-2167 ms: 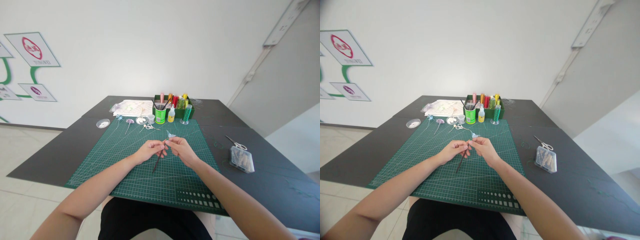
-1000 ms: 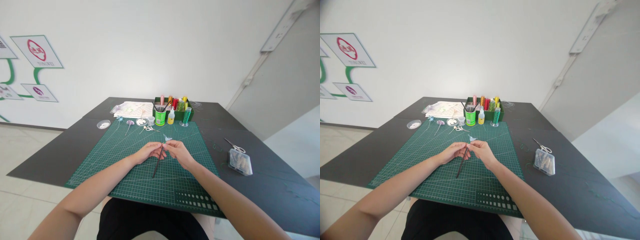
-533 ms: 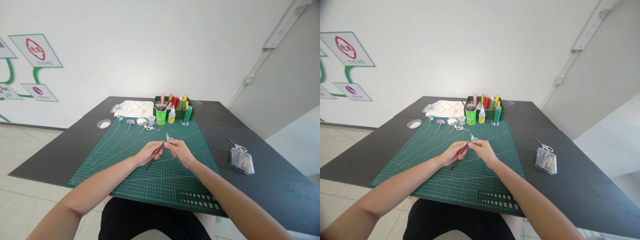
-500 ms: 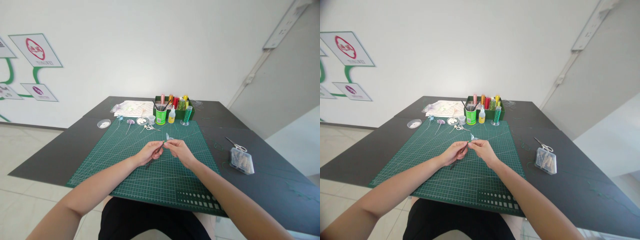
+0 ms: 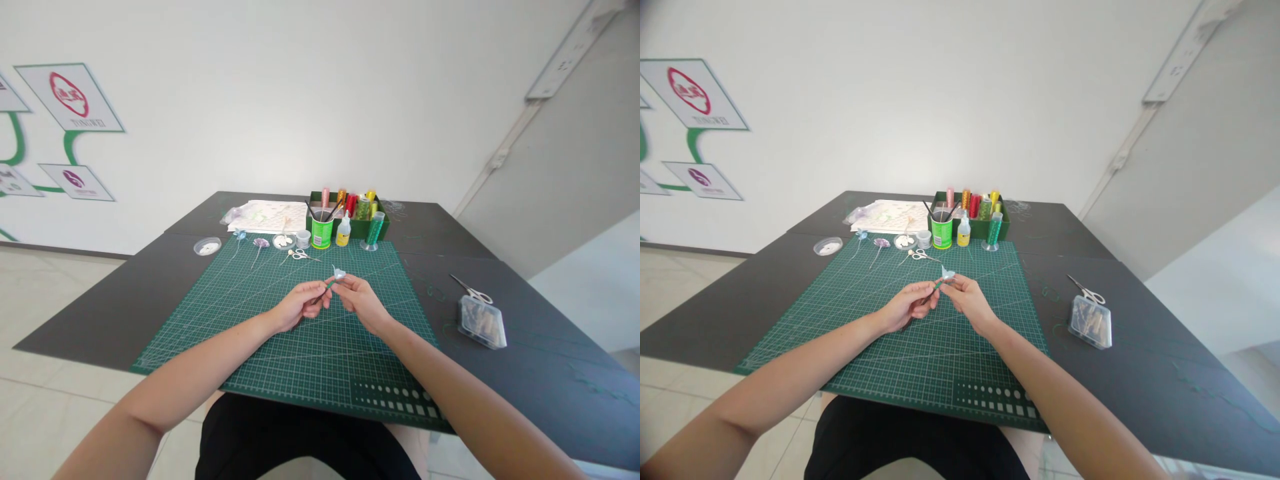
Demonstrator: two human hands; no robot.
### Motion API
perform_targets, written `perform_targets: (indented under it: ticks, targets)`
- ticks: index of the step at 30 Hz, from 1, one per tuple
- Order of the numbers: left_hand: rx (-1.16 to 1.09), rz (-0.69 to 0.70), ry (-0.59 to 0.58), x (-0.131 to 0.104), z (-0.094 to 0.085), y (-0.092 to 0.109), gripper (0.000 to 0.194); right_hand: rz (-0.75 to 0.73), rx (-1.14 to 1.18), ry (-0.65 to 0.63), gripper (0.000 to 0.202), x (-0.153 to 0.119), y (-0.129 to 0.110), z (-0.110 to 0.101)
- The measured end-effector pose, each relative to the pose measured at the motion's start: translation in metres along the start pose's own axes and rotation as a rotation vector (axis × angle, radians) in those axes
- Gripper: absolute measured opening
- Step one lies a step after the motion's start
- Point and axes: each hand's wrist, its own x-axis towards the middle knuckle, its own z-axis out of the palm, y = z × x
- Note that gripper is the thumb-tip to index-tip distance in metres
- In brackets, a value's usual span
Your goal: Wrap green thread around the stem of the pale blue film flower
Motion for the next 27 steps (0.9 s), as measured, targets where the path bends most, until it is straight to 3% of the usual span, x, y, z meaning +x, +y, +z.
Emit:
perform_targets:
  ticks: [4,10,18,27]
  targets:
    - [0.015,0.006,-0.042,-0.004,0.006,0.005,0.028,-0.002,-0.013,-0.017,0.041,0.002,-0.001,-0.005]
    - [0.028,0.043,-0.055,-0.008,0.017,0.014,0.033,0.027,-0.018,-0.08,0.045,0.005,-0.002,-0.013]
    - [0.057,0.021,-0.057,-0.007,0.016,0.016,0.037,-0.018,-0.055,-0.039,0.037,0.006,0.001,-0.012]
    - [0.084,-0.049,-0.142,-0.009,0.017,0.016,0.039,-0.089,-0.117,-0.036,0.029,0.001,-0.002,-0.008]
